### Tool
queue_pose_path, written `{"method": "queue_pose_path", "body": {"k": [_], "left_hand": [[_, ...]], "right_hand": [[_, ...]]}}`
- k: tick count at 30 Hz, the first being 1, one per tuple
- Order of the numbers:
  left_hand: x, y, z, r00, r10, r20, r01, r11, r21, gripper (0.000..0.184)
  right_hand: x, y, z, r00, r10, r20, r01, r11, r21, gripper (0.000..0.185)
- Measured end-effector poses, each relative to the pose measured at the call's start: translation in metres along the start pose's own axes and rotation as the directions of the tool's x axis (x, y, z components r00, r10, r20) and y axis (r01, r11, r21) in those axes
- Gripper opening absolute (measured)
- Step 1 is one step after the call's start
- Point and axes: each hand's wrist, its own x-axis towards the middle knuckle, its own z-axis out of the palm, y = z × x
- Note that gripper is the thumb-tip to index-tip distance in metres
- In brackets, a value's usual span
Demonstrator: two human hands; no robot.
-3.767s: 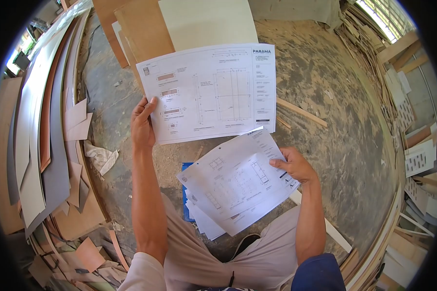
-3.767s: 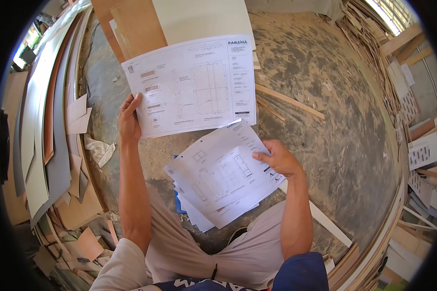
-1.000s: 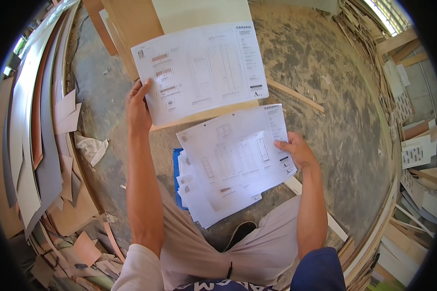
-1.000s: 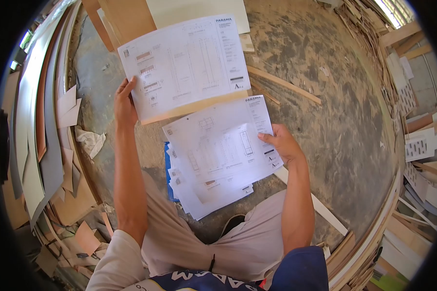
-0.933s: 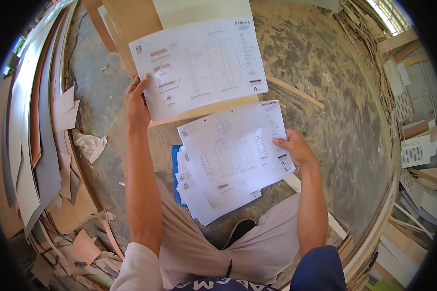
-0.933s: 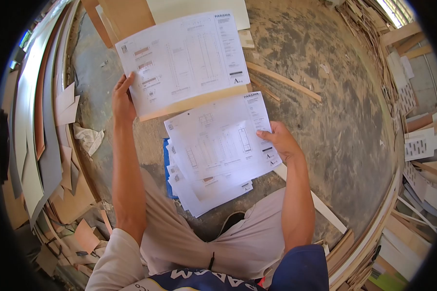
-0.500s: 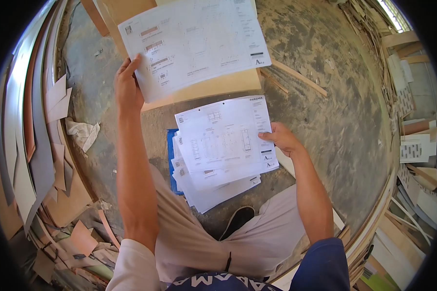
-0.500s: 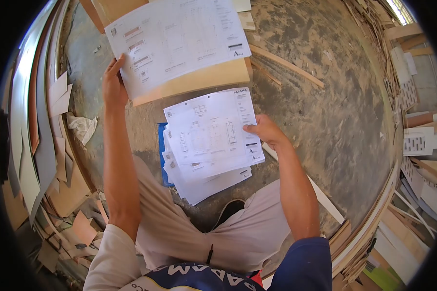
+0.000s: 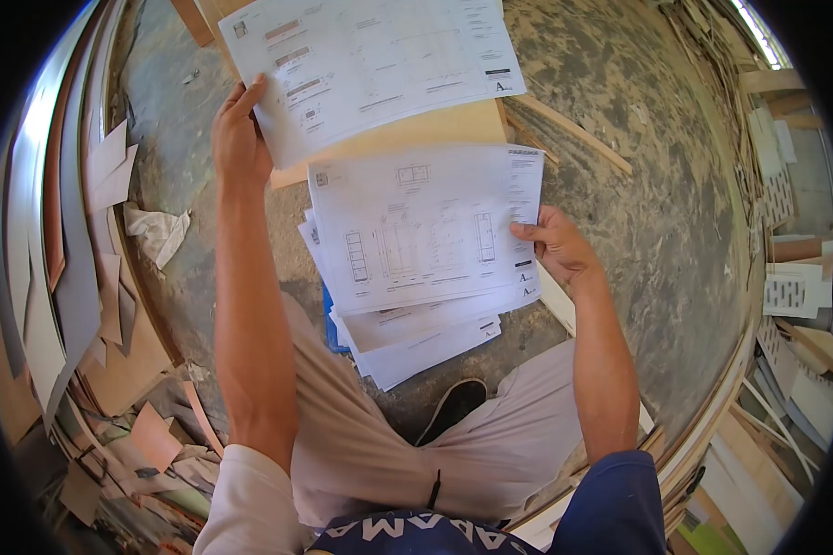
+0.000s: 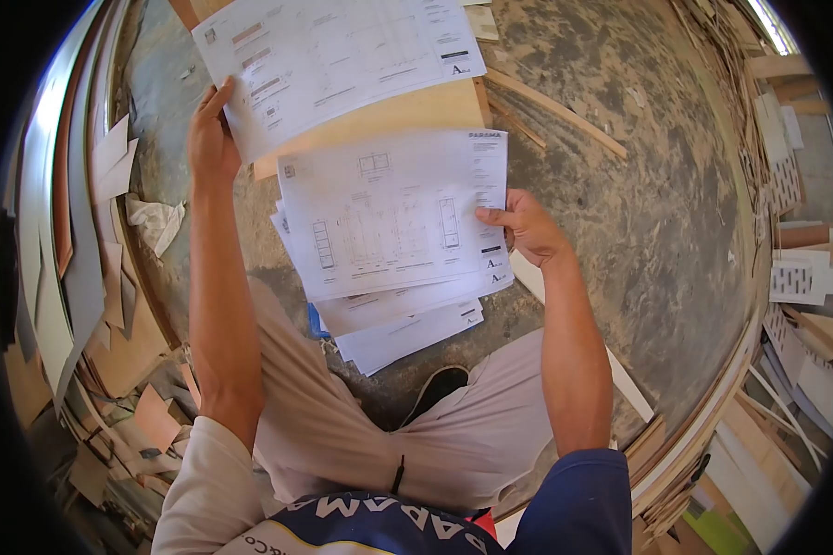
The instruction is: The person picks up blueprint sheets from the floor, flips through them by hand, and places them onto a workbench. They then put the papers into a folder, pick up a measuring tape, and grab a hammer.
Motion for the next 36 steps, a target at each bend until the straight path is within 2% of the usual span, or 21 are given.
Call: {"method": "queue_pose_path", "body": {"k": [4,10,36], "left_hand": [[-0.003,0.001,0.001,1.0,0.025,-0.002,-0.025,1.0,-0.012,0.032],[-0.003,0.003,-0.001,1.0,0.03,-0.004,-0.03,0.999,-0.012,0.029],[-0.002,-0.002,0.003,0.999,0.023,-0.025,-0.024,1.0,-0.014,0.03]], "right_hand": [[-0.007,-0.01,0.009,0.998,-0.057,0.006,0.056,0.995,0.084,0.026],[-0.009,-0.017,0.012,0.995,-0.096,-0.01,0.096,0.99,0.098,0.026],[-0.01,-0.019,0.011,0.995,-0.097,0.009,0.096,0.99,0.102,0.026]]}}
